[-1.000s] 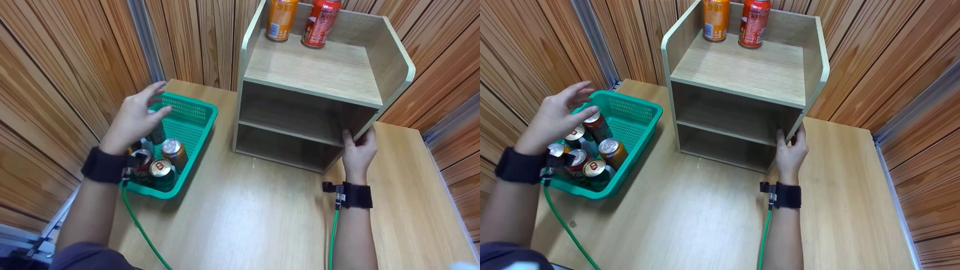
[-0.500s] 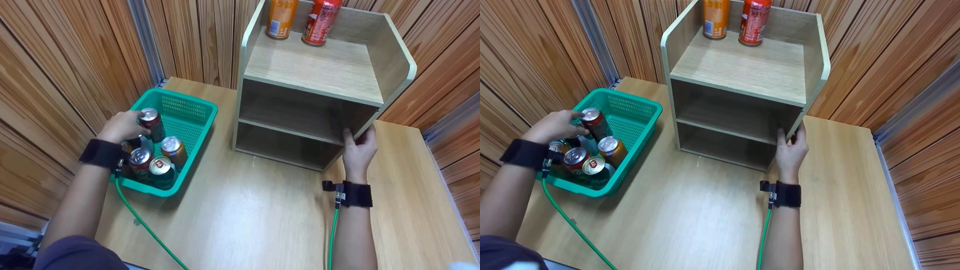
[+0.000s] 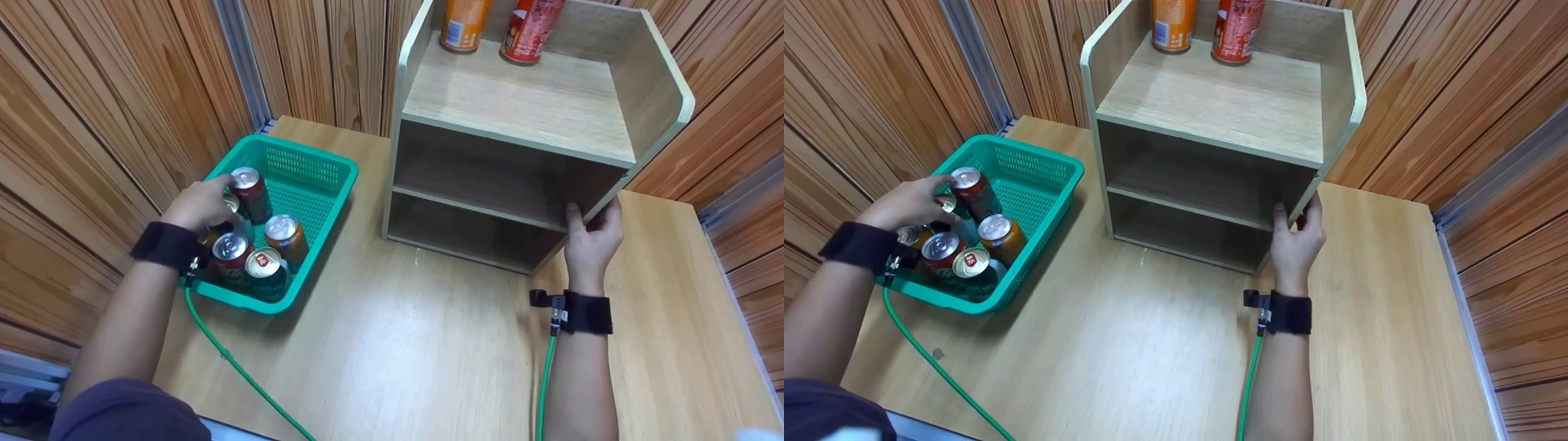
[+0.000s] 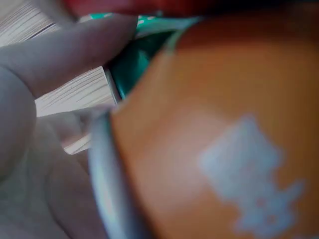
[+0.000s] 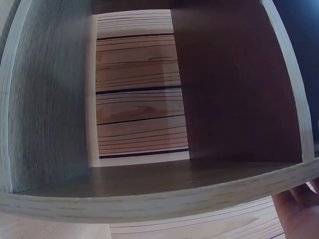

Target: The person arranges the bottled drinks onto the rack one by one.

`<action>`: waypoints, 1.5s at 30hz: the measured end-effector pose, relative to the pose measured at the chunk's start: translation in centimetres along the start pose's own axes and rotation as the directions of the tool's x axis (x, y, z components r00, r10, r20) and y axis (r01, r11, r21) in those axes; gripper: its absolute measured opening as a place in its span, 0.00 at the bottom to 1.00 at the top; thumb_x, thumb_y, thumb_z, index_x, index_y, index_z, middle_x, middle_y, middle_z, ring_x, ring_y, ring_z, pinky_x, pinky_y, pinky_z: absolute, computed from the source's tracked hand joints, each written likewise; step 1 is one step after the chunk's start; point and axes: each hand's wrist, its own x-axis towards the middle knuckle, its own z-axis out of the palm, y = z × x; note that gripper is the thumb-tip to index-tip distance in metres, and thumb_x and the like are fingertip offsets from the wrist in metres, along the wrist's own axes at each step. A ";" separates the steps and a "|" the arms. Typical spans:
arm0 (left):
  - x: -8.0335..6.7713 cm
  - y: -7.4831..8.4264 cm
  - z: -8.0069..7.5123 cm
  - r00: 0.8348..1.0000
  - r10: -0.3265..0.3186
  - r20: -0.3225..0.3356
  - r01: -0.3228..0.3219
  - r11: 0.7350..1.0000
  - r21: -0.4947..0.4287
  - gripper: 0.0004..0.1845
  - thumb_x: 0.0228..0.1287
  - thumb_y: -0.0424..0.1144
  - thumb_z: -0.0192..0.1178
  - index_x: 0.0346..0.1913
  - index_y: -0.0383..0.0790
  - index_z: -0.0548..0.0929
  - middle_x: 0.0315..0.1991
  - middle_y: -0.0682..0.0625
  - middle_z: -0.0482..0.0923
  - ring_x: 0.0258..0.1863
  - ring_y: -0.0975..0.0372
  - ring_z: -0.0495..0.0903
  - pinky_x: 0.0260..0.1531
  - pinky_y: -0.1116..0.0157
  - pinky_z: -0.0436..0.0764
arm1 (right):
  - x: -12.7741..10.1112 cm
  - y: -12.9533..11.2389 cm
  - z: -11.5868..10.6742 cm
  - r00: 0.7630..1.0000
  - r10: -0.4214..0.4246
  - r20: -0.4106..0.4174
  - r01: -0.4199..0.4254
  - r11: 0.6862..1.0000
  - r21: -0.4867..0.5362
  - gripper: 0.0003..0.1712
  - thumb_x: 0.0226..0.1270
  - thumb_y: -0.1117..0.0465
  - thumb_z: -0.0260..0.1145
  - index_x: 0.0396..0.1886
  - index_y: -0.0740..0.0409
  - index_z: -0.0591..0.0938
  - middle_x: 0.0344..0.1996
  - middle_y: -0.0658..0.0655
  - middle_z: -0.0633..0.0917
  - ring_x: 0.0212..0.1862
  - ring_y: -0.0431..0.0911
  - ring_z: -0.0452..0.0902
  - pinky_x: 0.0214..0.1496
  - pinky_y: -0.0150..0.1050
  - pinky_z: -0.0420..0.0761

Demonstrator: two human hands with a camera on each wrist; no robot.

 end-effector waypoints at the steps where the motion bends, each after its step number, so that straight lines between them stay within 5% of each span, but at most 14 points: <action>1: 0.0 -0.1 0.0 1.000 0.011 -0.019 -0.011 1.000 0.014 0.45 0.47 0.43 0.67 0.66 0.37 0.54 0.46 0.35 0.70 0.39 0.46 0.72 0.35 0.46 0.73 | 0.0 0.0 0.0 1.000 0.006 -0.003 -0.006 1.000 -0.005 0.29 0.54 0.71 0.63 0.57 0.53 0.72 0.51 0.56 0.75 0.53 0.47 0.70 0.53 0.38 0.70; 12: -1.7 1.2 -1.0 0.957 0.111 -0.268 -0.082 0.990 0.117 0.33 0.43 0.52 0.68 0.52 0.37 0.76 0.35 0.42 0.78 0.29 0.51 0.74 0.27 0.55 0.69 | -0.1 -0.1 0.0 0.999 0.036 -0.003 -0.036 0.999 0.006 0.28 0.54 0.71 0.62 0.57 0.54 0.72 0.51 0.55 0.75 0.53 0.47 0.70 0.53 0.38 0.71; 23: -5.3 7.0 -3.9 0.898 0.224 -0.378 -0.176 0.972 0.158 0.32 0.44 0.59 0.64 0.50 0.43 0.79 0.27 0.47 0.78 0.22 0.55 0.71 0.20 0.62 0.66 | 0.1 -0.2 0.0 0.999 0.031 0.008 -0.032 0.999 0.007 0.29 0.55 0.70 0.63 0.58 0.53 0.71 0.53 0.54 0.74 0.54 0.47 0.69 0.55 0.39 0.69; 29: -6.5 10.4 -4.1 0.863 0.316 -0.394 -0.251 0.945 0.208 0.30 0.46 0.60 0.63 0.49 0.45 0.79 0.23 0.51 0.76 0.20 0.57 0.69 0.21 0.63 0.64 | -0.1 -0.2 -0.1 0.999 0.039 0.015 -0.039 0.999 0.003 0.29 0.55 0.69 0.63 0.59 0.51 0.70 0.54 0.54 0.73 0.55 0.46 0.68 0.56 0.39 0.68; 34: -7.6 13.4 -3.1 0.813 0.427 -0.395 -0.342 0.900 0.269 0.27 0.44 0.61 0.63 0.45 0.48 0.81 0.20 0.56 0.75 0.17 0.61 0.70 0.18 0.64 0.66 | -0.2 0.0 0.0 0.999 0.036 0.010 -0.036 0.999 0.012 0.29 0.55 0.70 0.63 0.58 0.52 0.70 0.52 0.55 0.74 0.54 0.47 0.69 0.54 0.39 0.70; 40: -8.1 17.0 -0.9 0.702 0.608 -0.370 -0.524 0.793 0.310 0.20 0.41 0.56 0.66 0.38 0.51 0.82 0.20 0.61 0.76 0.18 0.68 0.71 0.17 0.67 0.67 | -0.1 -0.1 0.0 0.998 0.063 -0.019 -0.062 0.997 0.035 0.30 0.53 0.72 0.62 0.58 0.53 0.71 0.51 0.57 0.75 0.52 0.48 0.71 0.51 0.37 0.71; 42: -8.0 18.0 0.0 0.688 0.642 -0.337 -0.563 0.766 0.309 0.21 0.41 0.56 0.66 0.39 0.51 0.81 0.21 0.61 0.76 0.18 0.67 0.70 0.17 0.68 0.67 | -0.1 -0.1 0.0 0.998 0.062 -0.020 -0.061 0.998 0.034 0.30 0.53 0.72 0.62 0.58 0.53 0.71 0.51 0.57 0.75 0.53 0.48 0.70 0.52 0.37 0.70; 45: -7.7 19.4 1.5 0.691 0.667 -0.279 -0.591 0.743 0.315 0.24 0.41 0.58 0.65 0.42 0.50 0.81 0.23 0.60 0.76 0.20 0.66 0.70 0.18 0.68 0.67 | -0.2 0.0 0.1 0.999 0.038 -0.011 -0.037 0.999 0.026 0.29 0.54 0.72 0.62 0.58 0.54 0.71 0.51 0.57 0.75 0.53 0.48 0.70 0.52 0.37 0.70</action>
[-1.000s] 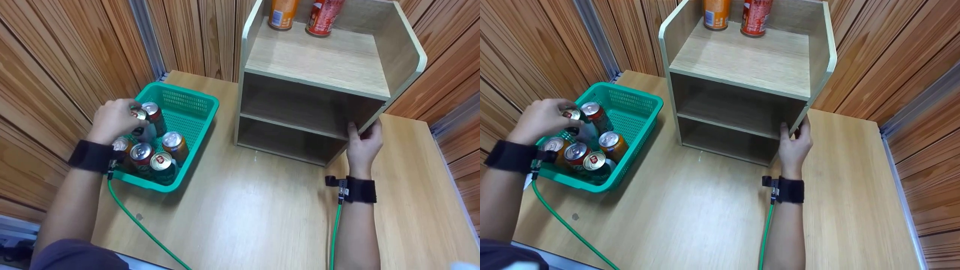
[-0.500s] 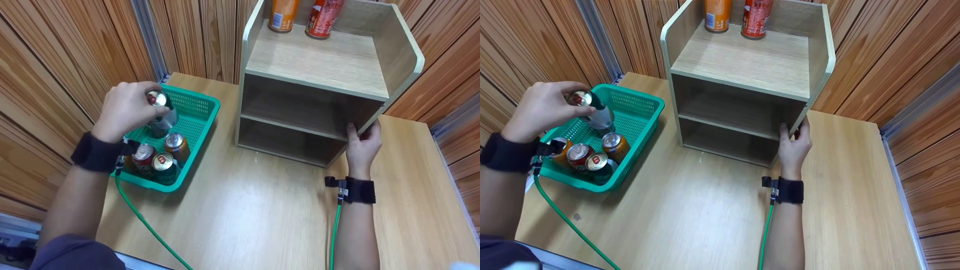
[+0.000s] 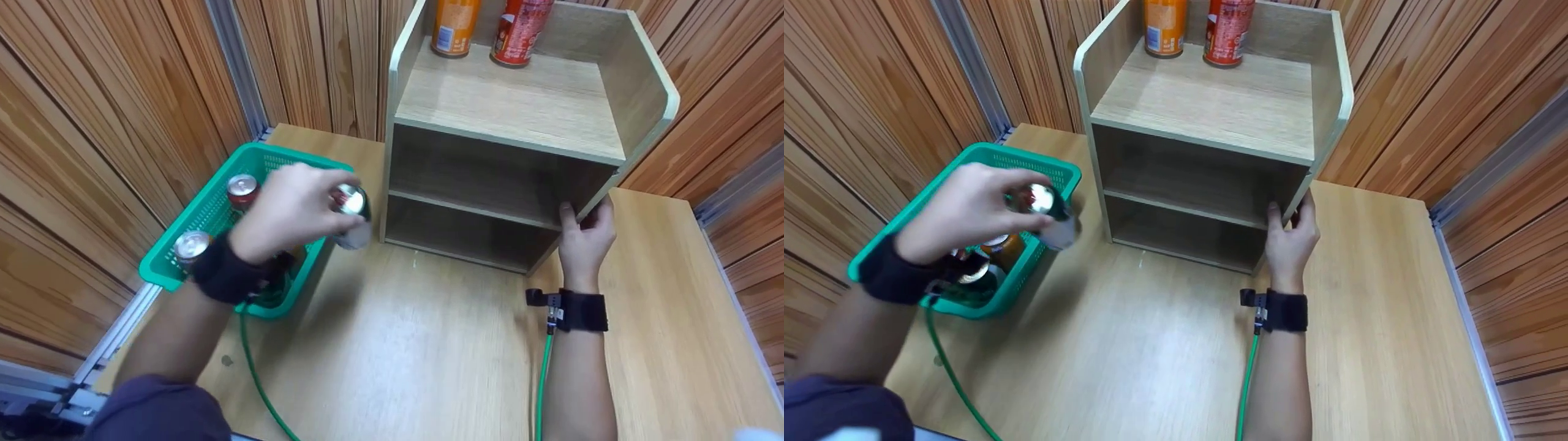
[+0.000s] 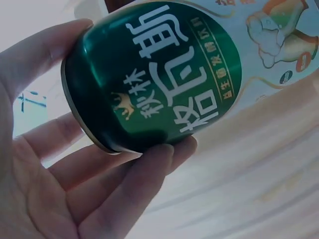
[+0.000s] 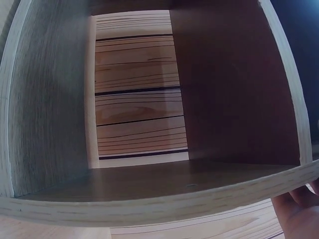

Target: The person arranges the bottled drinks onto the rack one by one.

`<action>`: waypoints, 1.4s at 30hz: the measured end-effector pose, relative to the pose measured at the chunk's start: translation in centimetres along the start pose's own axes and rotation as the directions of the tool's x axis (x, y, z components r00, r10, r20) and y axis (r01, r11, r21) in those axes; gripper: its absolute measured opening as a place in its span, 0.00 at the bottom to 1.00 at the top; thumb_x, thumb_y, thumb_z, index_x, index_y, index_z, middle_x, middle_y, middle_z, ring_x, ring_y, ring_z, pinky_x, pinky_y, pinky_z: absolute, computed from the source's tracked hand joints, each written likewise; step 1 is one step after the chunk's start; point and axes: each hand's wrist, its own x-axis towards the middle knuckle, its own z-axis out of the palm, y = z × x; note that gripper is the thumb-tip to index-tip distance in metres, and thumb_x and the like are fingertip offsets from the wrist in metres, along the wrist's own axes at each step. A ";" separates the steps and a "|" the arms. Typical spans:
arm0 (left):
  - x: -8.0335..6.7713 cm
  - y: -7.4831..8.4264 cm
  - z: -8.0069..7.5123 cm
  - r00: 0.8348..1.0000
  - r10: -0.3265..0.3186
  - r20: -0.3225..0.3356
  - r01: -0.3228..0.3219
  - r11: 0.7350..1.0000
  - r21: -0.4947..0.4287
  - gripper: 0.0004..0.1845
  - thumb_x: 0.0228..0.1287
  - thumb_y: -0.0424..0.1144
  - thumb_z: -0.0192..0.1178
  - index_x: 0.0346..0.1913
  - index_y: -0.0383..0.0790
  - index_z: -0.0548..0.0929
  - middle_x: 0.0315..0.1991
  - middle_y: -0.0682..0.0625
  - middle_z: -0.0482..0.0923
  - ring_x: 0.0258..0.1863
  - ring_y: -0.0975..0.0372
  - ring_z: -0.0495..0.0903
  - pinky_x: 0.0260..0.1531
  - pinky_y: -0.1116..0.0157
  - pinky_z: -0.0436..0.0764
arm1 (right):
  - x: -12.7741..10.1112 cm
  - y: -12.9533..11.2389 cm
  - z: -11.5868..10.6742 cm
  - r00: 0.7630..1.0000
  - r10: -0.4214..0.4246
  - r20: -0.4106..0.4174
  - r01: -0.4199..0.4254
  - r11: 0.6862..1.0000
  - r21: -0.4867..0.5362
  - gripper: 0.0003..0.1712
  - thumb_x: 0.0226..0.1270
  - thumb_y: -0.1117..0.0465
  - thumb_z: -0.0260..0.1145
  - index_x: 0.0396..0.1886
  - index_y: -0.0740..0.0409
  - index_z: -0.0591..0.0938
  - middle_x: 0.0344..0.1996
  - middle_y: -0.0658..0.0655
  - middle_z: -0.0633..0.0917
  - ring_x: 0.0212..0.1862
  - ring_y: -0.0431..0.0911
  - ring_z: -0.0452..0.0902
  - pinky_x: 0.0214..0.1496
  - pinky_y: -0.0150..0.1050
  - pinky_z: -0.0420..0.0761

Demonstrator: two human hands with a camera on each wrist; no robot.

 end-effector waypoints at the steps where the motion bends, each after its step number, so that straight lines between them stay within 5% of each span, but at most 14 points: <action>1: 0.2 0.4 0.5 1.000 0.005 0.017 -0.005 1.000 -0.003 0.24 0.41 0.58 0.65 0.42 0.49 0.81 0.24 0.60 0.76 0.20 0.66 0.70 0.18 0.67 0.66 | -0.1 0.0 0.0 1.000 -0.006 0.004 0.006 1.000 0.000 0.29 0.54 0.72 0.62 0.57 0.54 0.71 0.51 0.57 0.75 0.53 0.48 0.70 0.52 0.37 0.71; 14: 2.1 4.6 7.1 0.985 0.137 0.102 -0.127 0.987 -0.102 0.20 0.40 0.55 0.65 0.39 0.51 0.82 0.23 0.61 0.77 0.20 0.68 0.72 0.16 0.68 0.69 | -0.2 0.3 0.2 0.999 -0.031 0.010 0.030 0.999 0.011 0.29 0.53 0.74 0.61 0.57 0.57 0.71 0.51 0.58 0.75 0.53 0.48 0.70 0.53 0.38 0.70; 26: 2.8 7.8 14.2 0.954 0.231 0.193 -0.206 0.968 -0.143 0.18 0.40 0.52 0.64 0.37 0.50 0.81 0.19 0.64 0.70 0.18 0.69 0.70 0.13 0.70 0.68 | -0.2 0.5 0.1 0.999 -0.042 0.019 0.042 0.999 0.001 0.28 0.55 0.71 0.62 0.57 0.55 0.71 0.50 0.57 0.76 0.52 0.48 0.71 0.52 0.39 0.71; 42: 2.4 9.0 17.3 0.946 0.237 0.220 -0.215 0.970 -0.117 0.21 0.39 0.51 0.65 0.40 0.49 0.80 0.16 0.63 0.69 0.16 0.68 0.69 0.11 0.69 0.67 | -0.1 0.3 -0.2 0.999 -0.050 0.018 0.050 0.999 -0.010 0.28 0.55 0.72 0.61 0.58 0.55 0.71 0.51 0.56 0.75 0.54 0.47 0.70 0.54 0.39 0.70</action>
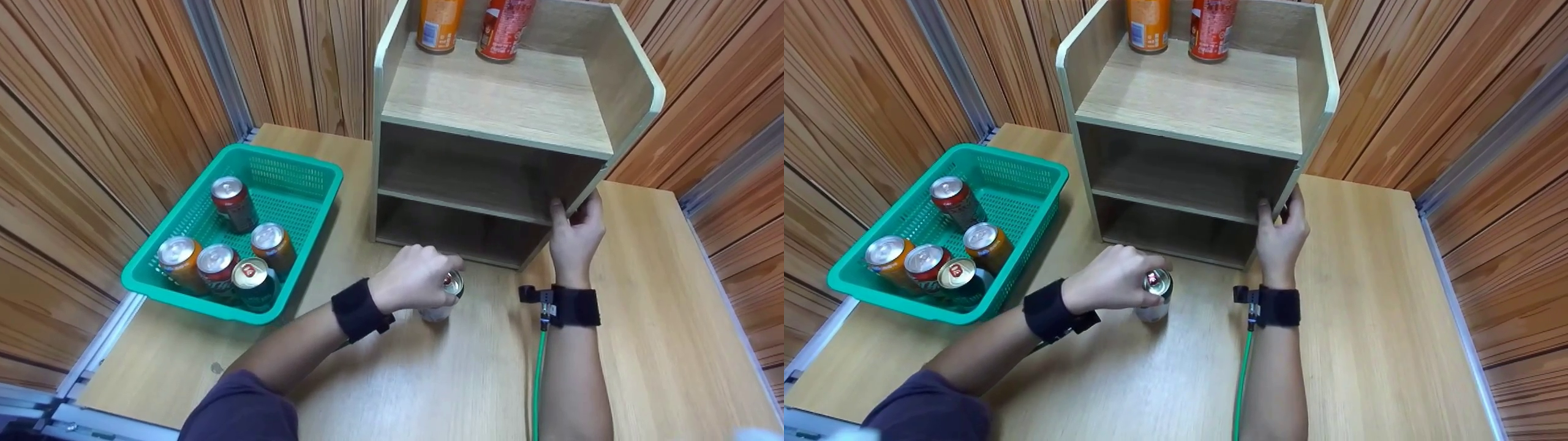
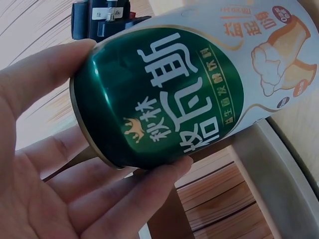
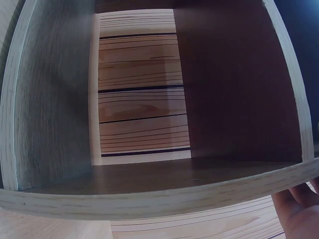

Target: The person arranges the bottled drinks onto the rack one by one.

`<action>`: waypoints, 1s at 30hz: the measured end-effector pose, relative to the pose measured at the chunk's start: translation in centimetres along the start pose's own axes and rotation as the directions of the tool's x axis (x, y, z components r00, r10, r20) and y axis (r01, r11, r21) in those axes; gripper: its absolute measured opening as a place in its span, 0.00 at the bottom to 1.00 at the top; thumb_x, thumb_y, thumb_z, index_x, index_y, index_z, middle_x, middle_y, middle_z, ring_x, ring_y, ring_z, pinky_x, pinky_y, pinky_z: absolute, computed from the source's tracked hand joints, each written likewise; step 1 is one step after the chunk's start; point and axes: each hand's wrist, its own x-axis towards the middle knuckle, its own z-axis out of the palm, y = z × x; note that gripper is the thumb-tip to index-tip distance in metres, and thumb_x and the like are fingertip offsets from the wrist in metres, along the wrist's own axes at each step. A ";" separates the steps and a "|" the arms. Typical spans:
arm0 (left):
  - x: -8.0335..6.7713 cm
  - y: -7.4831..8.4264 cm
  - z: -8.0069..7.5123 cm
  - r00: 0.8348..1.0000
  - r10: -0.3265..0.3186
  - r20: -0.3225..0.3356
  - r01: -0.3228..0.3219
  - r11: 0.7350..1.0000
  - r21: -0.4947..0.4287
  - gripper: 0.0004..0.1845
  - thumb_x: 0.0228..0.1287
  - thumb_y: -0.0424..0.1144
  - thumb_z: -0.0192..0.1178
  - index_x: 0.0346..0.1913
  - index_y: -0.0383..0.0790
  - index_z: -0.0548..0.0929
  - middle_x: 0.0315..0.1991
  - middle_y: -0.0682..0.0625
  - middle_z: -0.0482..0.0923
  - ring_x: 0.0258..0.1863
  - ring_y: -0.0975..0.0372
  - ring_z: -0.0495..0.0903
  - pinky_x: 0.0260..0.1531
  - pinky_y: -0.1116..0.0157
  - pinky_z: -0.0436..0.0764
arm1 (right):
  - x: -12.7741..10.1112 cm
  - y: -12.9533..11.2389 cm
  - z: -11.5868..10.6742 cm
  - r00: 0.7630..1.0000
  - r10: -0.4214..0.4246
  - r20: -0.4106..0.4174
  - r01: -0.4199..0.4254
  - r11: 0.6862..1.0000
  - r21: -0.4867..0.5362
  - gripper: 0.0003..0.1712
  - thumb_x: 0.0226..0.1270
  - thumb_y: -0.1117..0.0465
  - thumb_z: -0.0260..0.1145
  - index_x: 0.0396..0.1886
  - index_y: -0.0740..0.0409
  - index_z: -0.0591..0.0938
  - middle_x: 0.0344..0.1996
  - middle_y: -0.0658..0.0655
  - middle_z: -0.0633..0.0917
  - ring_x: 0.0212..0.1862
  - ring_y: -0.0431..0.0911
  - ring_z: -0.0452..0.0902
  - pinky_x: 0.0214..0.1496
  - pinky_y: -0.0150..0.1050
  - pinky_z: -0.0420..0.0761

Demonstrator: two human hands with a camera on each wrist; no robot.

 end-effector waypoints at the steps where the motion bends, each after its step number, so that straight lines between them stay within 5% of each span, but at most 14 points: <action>1: 0.0 0.0 0.1 1.000 0.001 -0.001 -0.001 1.000 -0.005 0.20 0.39 0.51 0.65 0.39 0.49 0.80 0.16 0.63 0.69 0.16 0.68 0.69 0.11 0.69 0.67 | 0.0 0.0 0.0 1.000 -0.001 -0.001 0.001 1.000 0.002 0.28 0.55 0.72 0.61 0.58 0.55 0.71 0.51 0.56 0.75 0.54 0.47 0.70 0.54 0.39 0.70; 14: 0.0 -0.1 1.3 0.999 0.042 -0.017 -0.042 0.999 0.003 0.18 0.39 0.53 0.66 0.35 0.48 0.80 0.14 0.62 0.67 0.14 0.68 0.68 0.10 0.70 0.65 | 0.0 0.0 0.2 1.000 -0.001 -0.022 0.001 1.000 0.007 0.27 0.53 0.74 0.62 0.56 0.58 0.72 0.48 0.60 0.77 0.50 0.51 0.72 0.49 0.37 0.72; 25: 0.5 -0.2 -0.1 0.994 0.047 0.100 -0.050 0.998 0.023 0.23 0.42 0.60 0.64 0.38 0.50 0.79 0.23 0.62 0.73 0.21 0.68 0.71 0.15 0.67 0.69 | 0.1 -0.2 0.3 0.999 0.027 -0.025 -0.027 1.000 -0.008 0.28 0.54 0.73 0.61 0.56 0.56 0.72 0.50 0.57 0.76 0.52 0.48 0.71 0.52 0.38 0.71; 30: 1.0 -0.5 -2.3 0.999 0.053 -0.013 -0.053 0.998 -0.016 0.24 0.52 0.59 0.58 0.47 0.47 0.79 0.40 0.55 0.78 0.31 0.66 0.76 0.21 0.67 0.75 | 0.0 -0.2 0.3 0.999 0.047 -0.026 -0.047 0.999 -0.008 0.28 0.54 0.73 0.61 0.57 0.55 0.71 0.51 0.57 0.75 0.53 0.48 0.70 0.53 0.39 0.71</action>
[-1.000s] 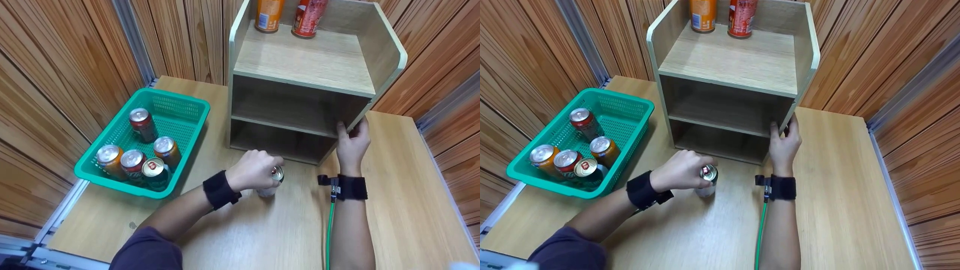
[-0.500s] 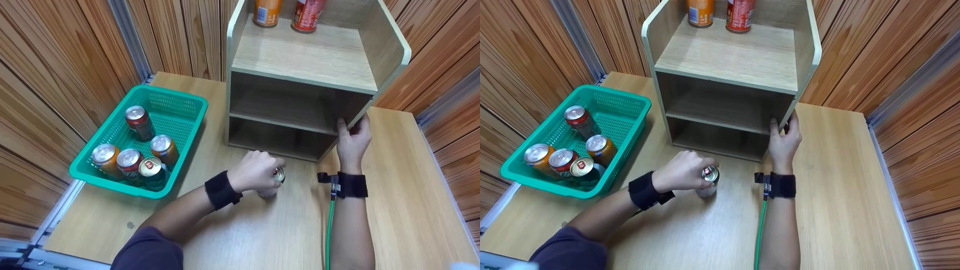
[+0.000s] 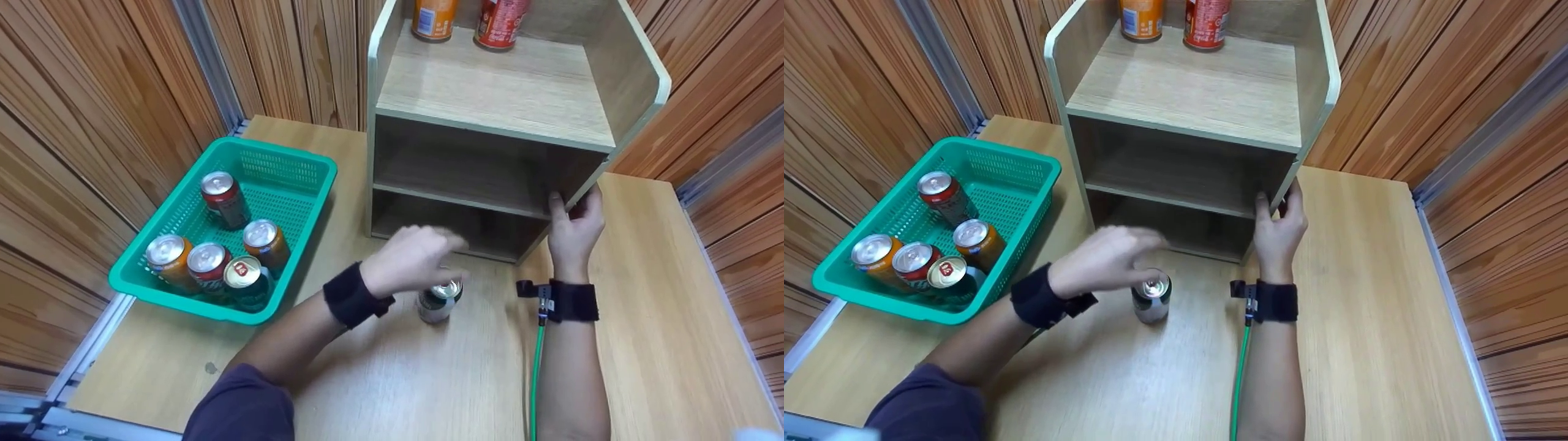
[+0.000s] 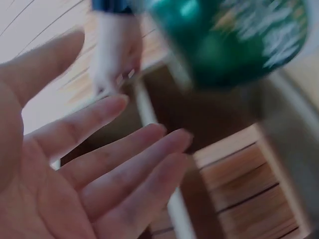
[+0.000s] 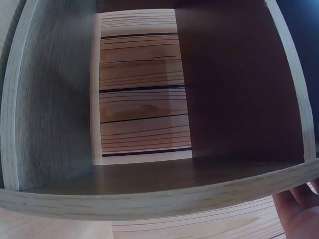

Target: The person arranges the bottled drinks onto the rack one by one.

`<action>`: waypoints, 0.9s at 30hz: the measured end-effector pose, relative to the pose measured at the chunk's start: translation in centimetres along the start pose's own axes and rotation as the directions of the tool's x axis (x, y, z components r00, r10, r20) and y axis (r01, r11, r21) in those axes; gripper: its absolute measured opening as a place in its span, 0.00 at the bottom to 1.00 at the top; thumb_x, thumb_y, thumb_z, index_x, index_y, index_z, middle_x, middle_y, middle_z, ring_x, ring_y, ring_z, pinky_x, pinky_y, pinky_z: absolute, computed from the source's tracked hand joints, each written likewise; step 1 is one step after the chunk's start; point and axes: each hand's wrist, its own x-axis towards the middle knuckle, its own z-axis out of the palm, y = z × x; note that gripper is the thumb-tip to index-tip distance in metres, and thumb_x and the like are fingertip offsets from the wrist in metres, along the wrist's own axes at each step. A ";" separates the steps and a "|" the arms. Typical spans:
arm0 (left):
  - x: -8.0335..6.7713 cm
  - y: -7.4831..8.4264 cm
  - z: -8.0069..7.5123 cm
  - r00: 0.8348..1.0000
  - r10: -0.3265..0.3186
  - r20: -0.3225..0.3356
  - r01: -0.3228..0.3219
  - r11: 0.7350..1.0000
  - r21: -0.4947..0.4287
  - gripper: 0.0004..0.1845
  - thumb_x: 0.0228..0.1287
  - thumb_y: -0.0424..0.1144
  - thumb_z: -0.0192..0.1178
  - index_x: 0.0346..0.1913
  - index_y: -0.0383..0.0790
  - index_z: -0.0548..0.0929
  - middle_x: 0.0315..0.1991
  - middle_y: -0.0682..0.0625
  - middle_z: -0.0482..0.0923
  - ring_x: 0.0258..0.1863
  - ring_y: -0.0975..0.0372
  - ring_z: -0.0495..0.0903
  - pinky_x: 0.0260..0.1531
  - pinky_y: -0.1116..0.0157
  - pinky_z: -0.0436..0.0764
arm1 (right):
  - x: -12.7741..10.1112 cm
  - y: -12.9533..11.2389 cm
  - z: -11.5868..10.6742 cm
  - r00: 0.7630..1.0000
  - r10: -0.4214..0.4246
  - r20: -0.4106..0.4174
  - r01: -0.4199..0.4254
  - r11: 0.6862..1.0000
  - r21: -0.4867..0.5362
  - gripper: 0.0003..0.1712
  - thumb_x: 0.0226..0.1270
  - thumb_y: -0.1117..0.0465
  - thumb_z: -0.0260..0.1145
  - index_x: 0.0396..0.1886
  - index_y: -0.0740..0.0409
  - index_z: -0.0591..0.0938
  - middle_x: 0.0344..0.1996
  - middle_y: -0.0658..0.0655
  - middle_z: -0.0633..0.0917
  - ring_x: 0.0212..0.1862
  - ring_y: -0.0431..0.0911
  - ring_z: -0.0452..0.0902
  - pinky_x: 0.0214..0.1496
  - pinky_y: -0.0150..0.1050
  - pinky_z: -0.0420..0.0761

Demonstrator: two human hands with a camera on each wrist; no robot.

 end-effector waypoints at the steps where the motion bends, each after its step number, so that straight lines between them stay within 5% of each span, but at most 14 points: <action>1: 0.1 -0.1 -0.6 0.999 0.003 -0.039 -0.004 1.000 -0.013 0.23 0.53 0.57 0.57 0.48 0.47 0.79 0.42 0.54 0.78 0.31 0.66 0.77 0.22 0.68 0.75 | 0.0 0.0 0.0 1.000 0.000 -0.002 0.000 1.000 -0.002 0.28 0.54 0.73 0.61 0.57 0.56 0.71 0.50 0.57 0.75 0.52 0.48 0.71 0.52 0.39 0.71; 5: 0.3 -0.5 -2.9 0.979 0.011 -0.204 -0.021 0.999 -0.046 0.21 0.57 0.54 0.56 0.49 0.45 0.78 0.46 0.54 0.77 0.37 0.66 0.78 0.29 0.70 0.77 | 0.0 0.1 0.0 1.000 0.002 -0.007 -0.002 1.000 0.003 0.28 0.54 0.73 0.61 0.57 0.56 0.71 0.50 0.58 0.76 0.52 0.48 0.71 0.52 0.38 0.71; 9: 0.3 -1.3 -5.3 0.916 0.021 -0.401 -0.048 0.997 -0.058 0.20 0.58 0.52 0.55 0.48 0.43 0.78 0.46 0.53 0.78 0.43 0.66 0.76 0.41 0.72 0.74 | 0.1 0.2 0.0 1.000 -0.004 -0.003 0.004 1.000 0.026 0.29 0.54 0.74 0.61 0.57 0.57 0.71 0.50 0.58 0.75 0.53 0.48 0.70 0.53 0.39 0.70; 15: -0.4 -3.5 -8.4 0.767 -0.058 -0.639 0.026 0.998 -0.059 0.19 0.59 0.49 0.55 0.49 0.42 0.78 0.47 0.52 0.78 0.47 0.69 0.73 0.49 0.74 0.69 | -0.1 0.2 0.0 1.000 -0.008 0.023 0.007 1.000 0.012 0.28 0.55 0.72 0.61 0.58 0.56 0.70 0.52 0.57 0.75 0.54 0.48 0.69 0.54 0.40 0.69; 19: -0.8 -5.5 -9.4 0.633 -0.139 -0.762 0.052 0.989 -0.138 0.17 0.57 0.44 0.59 0.47 0.38 0.79 0.43 0.49 0.79 0.43 0.65 0.76 0.42 0.71 0.74 | -0.1 0.2 0.1 1.000 -0.010 0.017 0.010 1.000 0.023 0.28 0.54 0.73 0.61 0.57 0.58 0.71 0.51 0.59 0.75 0.53 0.49 0.70 0.53 0.40 0.70; 23: -0.9 -7.5 -9.4 0.514 -0.258 -0.818 0.078 0.964 -0.256 0.15 0.56 0.41 0.60 0.44 0.37 0.80 0.38 0.50 0.80 0.36 0.65 0.78 0.32 0.71 0.78 | 0.0 0.2 0.0 1.000 -0.009 0.012 0.009 0.999 0.031 0.28 0.54 0.73 0.61 0.57 0.58 0.71 0.51 0.59 0.75 0.54 0.49 0.69 0.54 0.40 0.69; 27: -0.5 -9.0 -8.6 0.436 -0.358 -0.826 0.088 0.930 -0.356 0.14 0.56 0.42 0.60 0.44 0.39 0.80 0.36 0.52 0.79 0.35 0.66 0.77 0.31 0.70 0.78 | 0.1 0.3 -0.2 1.000 -0.009 0.017 0.008 1.000 0.025 0.28 0.55 0.72 0.61 0.58 0.57 0.70 0.52 0.58 0.74 0.55 0.49 0.69 0.55 0.41 0.69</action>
